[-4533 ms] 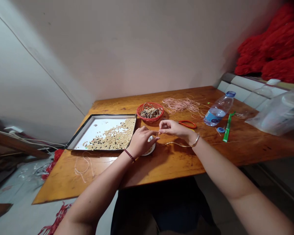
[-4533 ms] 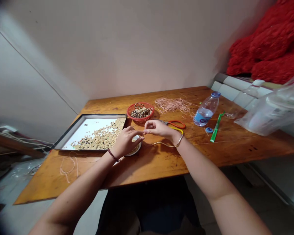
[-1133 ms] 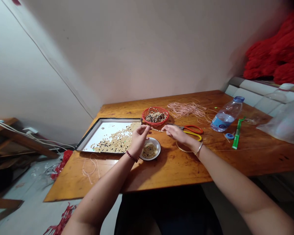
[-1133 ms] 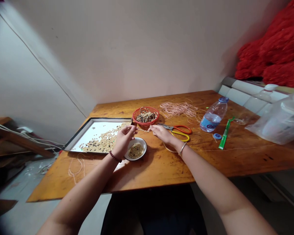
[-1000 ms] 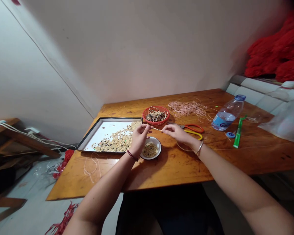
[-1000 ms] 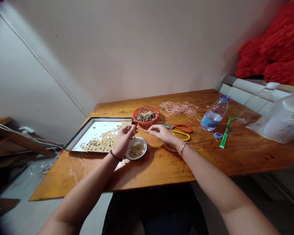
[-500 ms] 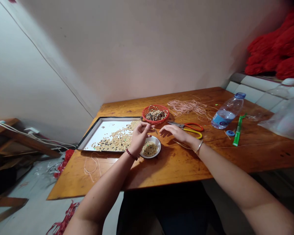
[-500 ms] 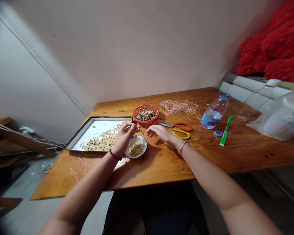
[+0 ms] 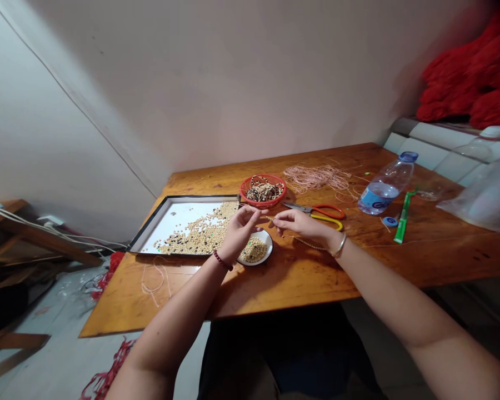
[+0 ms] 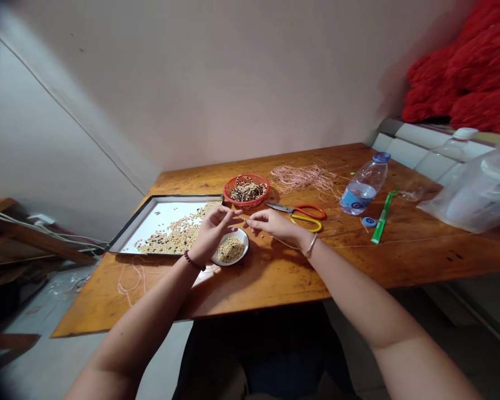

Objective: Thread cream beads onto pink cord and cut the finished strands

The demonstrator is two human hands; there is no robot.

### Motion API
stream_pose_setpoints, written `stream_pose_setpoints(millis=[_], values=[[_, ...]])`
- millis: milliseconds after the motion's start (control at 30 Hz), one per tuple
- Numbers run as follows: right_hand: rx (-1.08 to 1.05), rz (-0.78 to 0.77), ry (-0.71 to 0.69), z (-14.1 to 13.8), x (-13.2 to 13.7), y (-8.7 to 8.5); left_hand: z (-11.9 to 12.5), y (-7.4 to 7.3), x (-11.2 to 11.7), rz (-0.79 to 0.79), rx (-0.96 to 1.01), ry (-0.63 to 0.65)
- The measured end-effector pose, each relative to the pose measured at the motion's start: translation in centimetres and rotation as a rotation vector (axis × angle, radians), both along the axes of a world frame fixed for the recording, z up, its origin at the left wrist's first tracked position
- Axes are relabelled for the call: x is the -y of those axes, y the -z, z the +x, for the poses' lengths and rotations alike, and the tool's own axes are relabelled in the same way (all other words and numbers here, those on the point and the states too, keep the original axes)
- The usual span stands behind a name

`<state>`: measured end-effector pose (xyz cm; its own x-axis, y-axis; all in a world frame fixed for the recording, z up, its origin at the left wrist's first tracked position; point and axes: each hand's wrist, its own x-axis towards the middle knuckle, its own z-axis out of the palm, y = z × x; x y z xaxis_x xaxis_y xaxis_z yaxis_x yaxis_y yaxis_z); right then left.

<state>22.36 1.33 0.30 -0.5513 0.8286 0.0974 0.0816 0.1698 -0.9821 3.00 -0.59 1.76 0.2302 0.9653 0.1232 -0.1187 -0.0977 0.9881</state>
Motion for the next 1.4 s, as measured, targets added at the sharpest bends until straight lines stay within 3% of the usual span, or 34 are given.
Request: stream_pose_setpoints(millis=[167,300,500,633,733,933,1033,1133,1267,1400], values=[[0.031,-0.013,0.042,0.5,-1.0,0.8,-0.1,0.2,-0.4,0.010,0.066,-0.164],[0.059,-0.056,-0.002,1.1,-2.0,1.8,-0.3,0.3,-0.9,0.017,0.097,-0.219],[0.116,-0.019,0.206,0.8,-2.0,1.8,-0.2,0.0,-0.6,-0.004,0.084,-0.163],[-0.035,0.061,0.070,0.0,-0.8,0.3,0.1,-0.2,-0.1,-0.010,0.054,-0.061],[0.014,0.060,0.015,-0.3,0.0,-0.3,0.1,-0.1,0.0,-0.006,0.042,-0.046],[0.209,0.070,0.012,0.5,-0.8,1.1,-0.1,0.2,-0.3,-0.001,0.069,-0.104],[0.298,0.032,0.126,0.6,-1.6,1.9,-0.1,0.3,-0.2,0.007,0.054,-0.125],[0.223,0.115,0.245,0.1,-1.6,1.7,0.0,0.4,0.0,0.057,-0.014,-0.090],[-0.012,0.109,0.076,-0.9,-0.2,0.2,0.0,0.7,0.2,0.205,-0.149,-0.042],[-0.043,0.048,-0.033,-1.4,0.9,-0.5,-0.3,1.0,0.2,0.331,-0.264,-0.103]])
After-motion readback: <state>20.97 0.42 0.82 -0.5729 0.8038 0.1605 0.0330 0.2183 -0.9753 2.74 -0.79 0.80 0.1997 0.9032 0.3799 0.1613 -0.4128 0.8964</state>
